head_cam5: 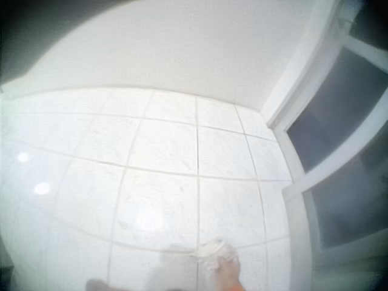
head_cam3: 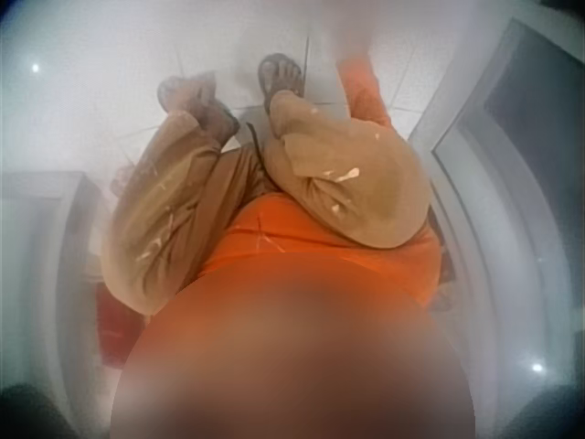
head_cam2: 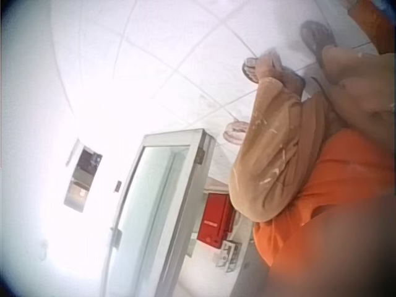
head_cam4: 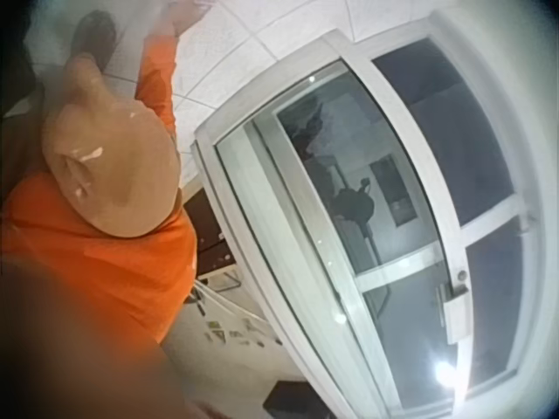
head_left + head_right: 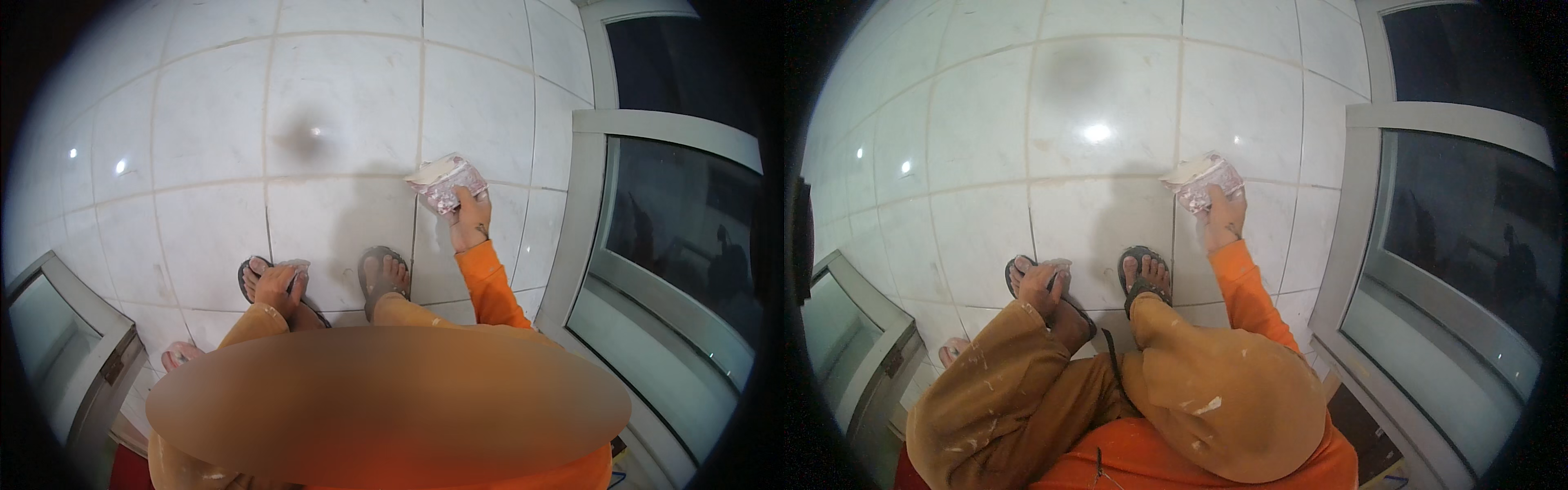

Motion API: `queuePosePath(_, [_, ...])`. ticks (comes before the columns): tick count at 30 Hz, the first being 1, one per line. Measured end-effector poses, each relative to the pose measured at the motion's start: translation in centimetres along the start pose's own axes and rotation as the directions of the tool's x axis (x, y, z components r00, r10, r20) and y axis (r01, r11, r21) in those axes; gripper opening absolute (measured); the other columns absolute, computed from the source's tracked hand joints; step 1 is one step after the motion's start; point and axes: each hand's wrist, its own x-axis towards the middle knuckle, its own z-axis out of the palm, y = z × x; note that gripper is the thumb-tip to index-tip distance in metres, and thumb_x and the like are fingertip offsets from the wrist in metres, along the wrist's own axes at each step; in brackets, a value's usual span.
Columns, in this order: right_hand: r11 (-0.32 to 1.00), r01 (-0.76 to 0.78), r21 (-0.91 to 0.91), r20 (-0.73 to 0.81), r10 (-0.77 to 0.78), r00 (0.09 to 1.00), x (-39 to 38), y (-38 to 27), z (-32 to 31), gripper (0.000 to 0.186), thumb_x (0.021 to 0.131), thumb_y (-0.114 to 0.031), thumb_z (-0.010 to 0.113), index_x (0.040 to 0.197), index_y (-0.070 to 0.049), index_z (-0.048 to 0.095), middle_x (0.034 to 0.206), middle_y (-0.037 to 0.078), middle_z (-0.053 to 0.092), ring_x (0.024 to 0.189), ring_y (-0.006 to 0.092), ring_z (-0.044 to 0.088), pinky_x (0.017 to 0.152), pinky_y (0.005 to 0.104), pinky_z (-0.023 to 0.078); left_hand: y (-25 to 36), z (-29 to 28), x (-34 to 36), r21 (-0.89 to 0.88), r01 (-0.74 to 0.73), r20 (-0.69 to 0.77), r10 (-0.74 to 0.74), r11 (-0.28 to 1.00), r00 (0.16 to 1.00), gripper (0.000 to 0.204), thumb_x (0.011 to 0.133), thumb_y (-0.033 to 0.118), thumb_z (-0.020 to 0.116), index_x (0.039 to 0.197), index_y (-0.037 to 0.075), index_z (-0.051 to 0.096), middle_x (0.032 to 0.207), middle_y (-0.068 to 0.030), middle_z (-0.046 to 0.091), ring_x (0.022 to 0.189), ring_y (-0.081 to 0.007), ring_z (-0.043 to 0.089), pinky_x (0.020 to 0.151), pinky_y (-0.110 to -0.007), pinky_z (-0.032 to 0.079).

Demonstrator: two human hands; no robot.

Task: The person applies grout to the joints between white wall tiles using a grout float. They repeatedly scoop grout from a bucket, spread it into the tile gaps, and smooth the surface. The person works on multiple sections of the tiled wall, moving along the wall as they progress.

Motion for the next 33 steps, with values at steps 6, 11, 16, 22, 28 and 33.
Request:
queuePosePath(6, [0.989,0.12,0.082,-0.132,-0.108,0.985,-1.4,3.5,1.4,0.052,0.091,0.0,0.058,0.141,-0.008,0.046,0.125,0.01,0.061,0.101,0.026,0.068,0.075,0.0459,0.066,1.4,-1.1,0.6,0.043,0.015,0.019,-0.016,0.999,1.0,0.01,0.088,0.012,0.071,0.095,0.005,0.071,0.093,-0.0152,0.072,0.089,-0.0347,0.067,0.083,-0.043,0.051])
queuePosePath(11, [0.976,0.178,0.126,-0.192,-0.152,0.969,-1.8,4.7,2.7,0.052,0.09,0.002,0.057,0.14,-0.008,0.046,0.123,0.009,0.061,0.1,0.0257,0.067,0.075,0.0478,0.065,1.4,-1.4,0.9,0.053,0.003,0.009,-0.003,0.999,1.0,0.009,0.087,0.011,0.071,0.092,0.004,0.07,0.09,-0.0158,0.072,0.086,-0.0351,0.067,0.081,-0.044,0.052])
queuePosePath(16, [0.971,0.158,0.181,-0.186,-0.124,0.975,-2.1,3.8,3.8,0.046,0.09,0.002,0.055,0.135,-0.007,0.05,0.121,0.009,0.062,0.098,0.0253,0.067,0.077,0.0493,0.065,1.2,-1.5,1.0,0.011,-0.013,0.05,0.012,1.0,0.999,0.01,0.087,0.012,0.071,0.091,0.004,0.069,0.088,-0.0145,0.071,0.085,-0.0343,0.067,0.08,-0.044,0.052])
queuePosePath(22, [0.969,0.18,0.169,-0.204,-0.144,0.968,-1.3,4.5,4.0,0.042,0.09,0.002,0.054,0.131,-0.006,0.053,0.12,0.009,0.063,0.099,0.0246,0.067,0.077,0.0504,0.065,1.2,-1.7,1.0,0.024,0.013,0.078,-0.015,1.0,0.997,0.009,0.087,0.011,0.071,0.092,0.004,0.069,0.086,-0.0129,0.071,0.084,-0.0331,0.067,0.077,-0.043,0.052])
queuePosePath(28, [0.946,0.275,0.169,-0.29,-0.219,0.932,3.8,5.0,6.9,0.044,0.089,0.005,0.053,0.132,-0.006,0.054,0.121,0.009,0.063,0.105,0.0249,0.065,0.084,0.0437,0.061,0.9,-1.3,0.3,-0.02,0.034,0.071,-0.032,0.999,0.997,0.009,0.086,0.012,0.072,0.092,0.005,0.07,0.088,-0.0125,0.071,0.084,-0.0331,0.068,0.078,-0.042,0.052])
queuePosePath(33, [0.908,0.384,0.169,-0.242,-0.34,0.909,12.8,0.1,12.6,0.042,0.086,0.007,0.054,0.127,-0.003,0.057,0.119,0.01,0.064,0.106,0.0248,0.064,0.085,0.039,0.058,1.3,-1.0,0.8,-0.001,0.02,0.012,-0.02,1.0,1.0,0.012,0.087,0.013,0.072,0.096,0.006,0.071,0.092,-0.0125,0.072,0.087,-0.0333,0.068,0.08,-0.042,0.053])
